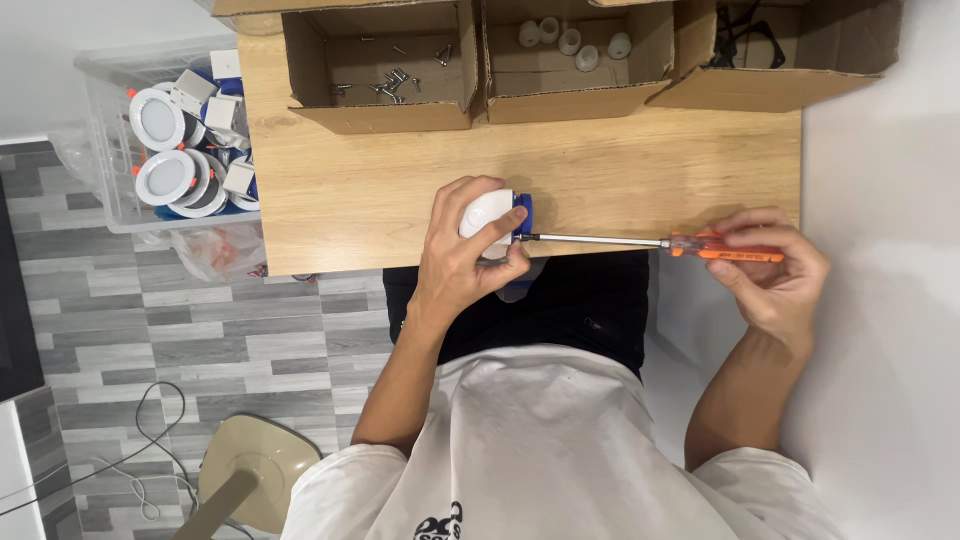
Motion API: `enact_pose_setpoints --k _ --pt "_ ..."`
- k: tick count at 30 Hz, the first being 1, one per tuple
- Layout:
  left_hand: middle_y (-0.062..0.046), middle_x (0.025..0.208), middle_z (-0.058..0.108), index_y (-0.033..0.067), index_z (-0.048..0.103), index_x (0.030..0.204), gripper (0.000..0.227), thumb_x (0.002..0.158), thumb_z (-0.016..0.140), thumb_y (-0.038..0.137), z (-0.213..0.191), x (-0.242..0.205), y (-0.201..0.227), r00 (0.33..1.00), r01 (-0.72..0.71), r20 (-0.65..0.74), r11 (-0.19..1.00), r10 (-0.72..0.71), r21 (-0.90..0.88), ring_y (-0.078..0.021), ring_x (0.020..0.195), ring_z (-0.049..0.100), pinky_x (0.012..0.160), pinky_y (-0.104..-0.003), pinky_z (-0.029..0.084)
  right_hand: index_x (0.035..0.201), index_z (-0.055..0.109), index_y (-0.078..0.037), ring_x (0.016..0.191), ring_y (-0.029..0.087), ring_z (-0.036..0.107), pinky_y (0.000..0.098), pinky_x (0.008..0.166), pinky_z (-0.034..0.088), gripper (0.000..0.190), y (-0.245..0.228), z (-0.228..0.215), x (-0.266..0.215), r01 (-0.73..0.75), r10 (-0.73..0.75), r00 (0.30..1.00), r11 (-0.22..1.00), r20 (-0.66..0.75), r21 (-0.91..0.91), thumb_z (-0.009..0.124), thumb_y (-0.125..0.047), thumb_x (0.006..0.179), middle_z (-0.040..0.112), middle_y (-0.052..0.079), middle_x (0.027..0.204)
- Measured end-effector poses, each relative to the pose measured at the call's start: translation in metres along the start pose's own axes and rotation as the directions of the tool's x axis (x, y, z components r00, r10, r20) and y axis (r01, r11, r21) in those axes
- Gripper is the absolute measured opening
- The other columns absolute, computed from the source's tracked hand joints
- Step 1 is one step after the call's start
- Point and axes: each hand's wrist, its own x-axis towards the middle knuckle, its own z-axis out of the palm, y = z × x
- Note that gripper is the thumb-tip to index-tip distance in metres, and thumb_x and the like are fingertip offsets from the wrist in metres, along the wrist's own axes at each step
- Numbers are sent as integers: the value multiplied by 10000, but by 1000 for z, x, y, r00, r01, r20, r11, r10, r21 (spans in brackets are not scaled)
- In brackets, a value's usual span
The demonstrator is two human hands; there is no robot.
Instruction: The person assembles a white plastic electrical box with a blue internal component using a screwdriver. They tighten screws to secure the parts, then disassemble and reassemble the unit, placing the finished component into a cardboard box.
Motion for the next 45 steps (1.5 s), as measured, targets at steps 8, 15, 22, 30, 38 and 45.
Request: enact_pose_setpoints --k 8,15,22,30,38,45 --pt "-199 1336 618 123 706 1238 373 892 788 11 1 1 0 1000 -23 -17 1000 23 0 -425 1196 639 1046 -570 593 1160 658 130 831 388 757 401 695 706 202 -18 2 0 -130 129 991 988 -22 -77 683 -54 1082 665 276 1055" --pt "-213 1320 618 103 729 1218 326 926 865 58 3 -1 -5 998 -57 -33 998 56 -16 -429 1169 632 1044 -587 594 1079 697 10 1073 419 793 478 1001 743 118 -23 -13 -4 76 -73 997 986 25 -151 785 31 1003 680 247 1189" --pt "-139 1329 667 185 792 1141 221 955 913 187 3 -7 -3 995 -63 -67 994 69 85 -419 1256 651 1199 -671 477 1049 701 6 1078 393 777 480 1008 736 118 -24 -21 -9 136 -136 991 970 15 -201 799 43 995 683 266 1176" --pt "-50 1211 759 137 790 1110 128 1016 875 120 -12 1 4 969 -239 -56 970 242 55 -345 1223 676 1174 -615 458 1052 680 -42 1075 383 780 516 991 761 128 -15 -23 -21 142 -150 985 985 -85 -95 794 -16 1000 668 228 1179" --pt "-43 1153 779 144 789 1108 114 1026 869 151 -55 54 -49 943 -203 -194 930 270 307 -316 1115 658 981 -458 489 1106 675 28 1142 433 756 641 1138 735 130 4 9 -4 91 -96 971 995 -218 -32 774 87 1046 637 223 1234" --pt "-81 1042 737 34 809 998 129 963 932 18 -76 104 -39 911 -101 -356 951 206 292 -278 980 625 897 -391 521 1115 729 15 1214 336 732 434 1118 664 167 5 25 11 32 -78 971 980 -226 -198 820 140 1052 692 233 1227"
